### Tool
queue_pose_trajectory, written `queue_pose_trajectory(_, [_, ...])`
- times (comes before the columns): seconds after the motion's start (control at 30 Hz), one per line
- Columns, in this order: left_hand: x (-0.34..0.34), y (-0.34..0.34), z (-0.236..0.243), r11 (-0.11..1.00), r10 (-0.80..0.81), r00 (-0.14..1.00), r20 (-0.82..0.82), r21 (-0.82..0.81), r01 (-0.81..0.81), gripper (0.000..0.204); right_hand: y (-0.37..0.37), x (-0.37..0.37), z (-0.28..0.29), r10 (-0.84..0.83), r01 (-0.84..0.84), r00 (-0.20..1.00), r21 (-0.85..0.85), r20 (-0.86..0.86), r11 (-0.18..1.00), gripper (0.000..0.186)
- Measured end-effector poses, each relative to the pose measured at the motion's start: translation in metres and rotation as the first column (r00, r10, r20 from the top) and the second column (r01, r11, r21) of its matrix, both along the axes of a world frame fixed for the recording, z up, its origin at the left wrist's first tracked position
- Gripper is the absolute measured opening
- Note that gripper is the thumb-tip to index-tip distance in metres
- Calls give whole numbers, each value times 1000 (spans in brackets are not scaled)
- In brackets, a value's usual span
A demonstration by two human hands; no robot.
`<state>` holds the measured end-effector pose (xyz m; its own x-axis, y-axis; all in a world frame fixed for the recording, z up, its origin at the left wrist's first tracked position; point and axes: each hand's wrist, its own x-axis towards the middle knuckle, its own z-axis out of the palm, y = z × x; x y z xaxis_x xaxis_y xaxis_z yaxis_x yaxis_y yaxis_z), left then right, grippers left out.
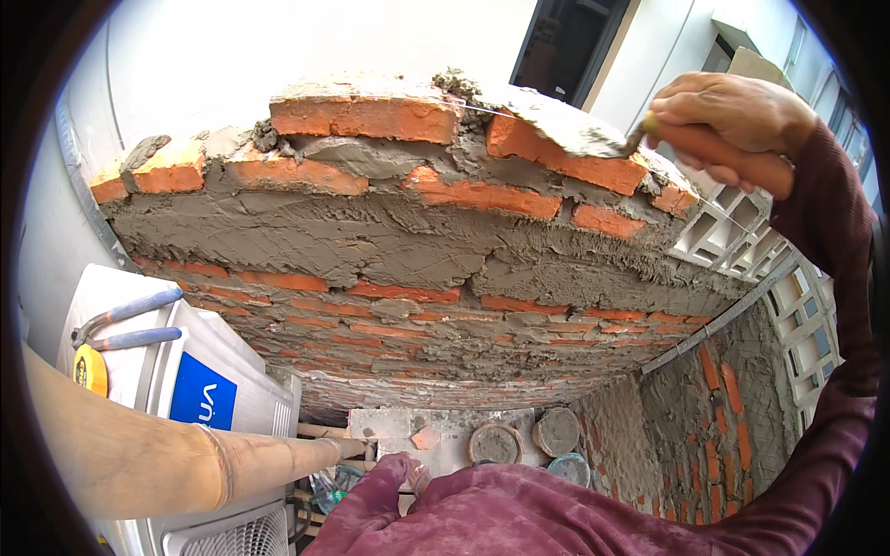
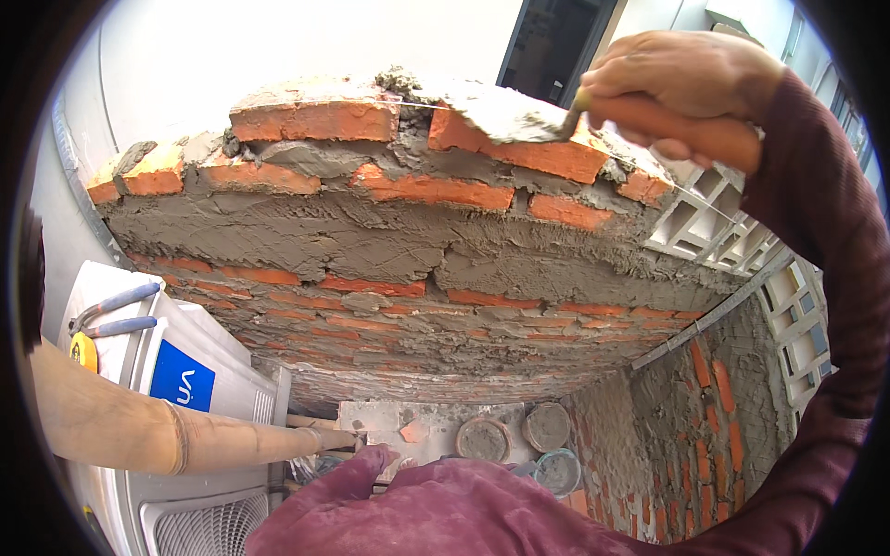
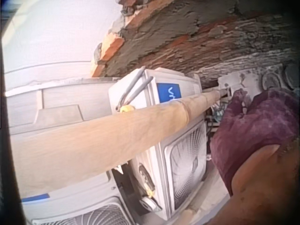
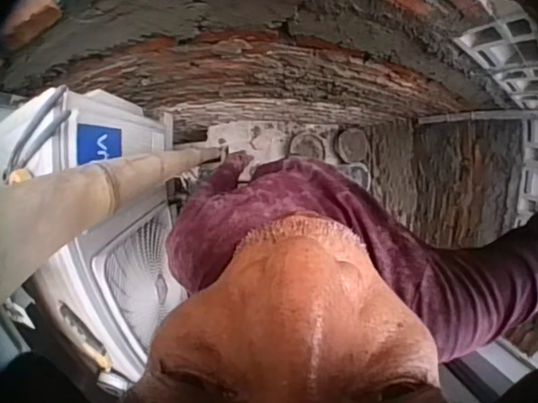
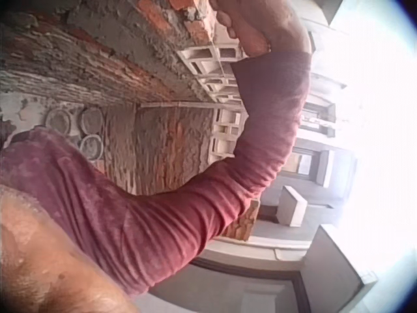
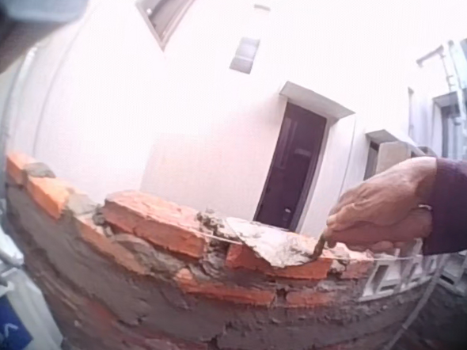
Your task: The person scoops mortar from a basin with a trowel and applies it to the top of a brick wall. They smooth the mortar, add water from a plastic bottle to adjust consistency, and place a brick onto the mortar bed, tapping it into position.
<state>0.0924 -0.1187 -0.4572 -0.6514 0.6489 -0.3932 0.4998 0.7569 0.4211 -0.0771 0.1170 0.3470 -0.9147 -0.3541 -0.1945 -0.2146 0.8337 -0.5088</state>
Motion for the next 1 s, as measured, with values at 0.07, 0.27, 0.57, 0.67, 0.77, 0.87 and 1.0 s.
queue_pose_trajectory(0.07, [1, -4, -4, 1000, -4, 999, -33, 19, 5, 33, 7, 12, 16, -12, 25, 989, 88, -146, 996, 30])
queue_pose_trajectory(0.27, [19, -24, -67, 992, 29, 995, -97, -122, -40, 29, -41, -11, 29, 406, -347, 907, 354, -108, 869, 44])
queue_pose_trajectory(0.57, [11, -12, -56, 976, 122, 993, 0, 181, -120, 41, -43, -13, 17, 104, -118, 990, 150, 98, 982, 27])
queue_pose_trajectory(0.67, [9, -13, -91, 993, 116, 993, 26, 26, -117, 35, -29, -12, 5, 90, -94, 995, 170, 30, 981, 39])
queue_pose_trajectory(0.77, [6, -5, -42, 991, 112, 991, 69, 69, -117, 35, 9, -36, 6, 100, -128, 986, 219, 135, 967, 48])
queue_pose_trajectory(0.87, [11, -32, -40, 1000, 19, 999, -33, 19, -18, 32, 44, -67, 30, 953, -345, 291, 919, -89, 191, 49])
queue_pose_trajectory(1.0, [6, -26, -42, 938, 323, 906, 273, -219, -268, 36, 73, -44, 47, 426, -164, 851, 615, -307, 771, 48])
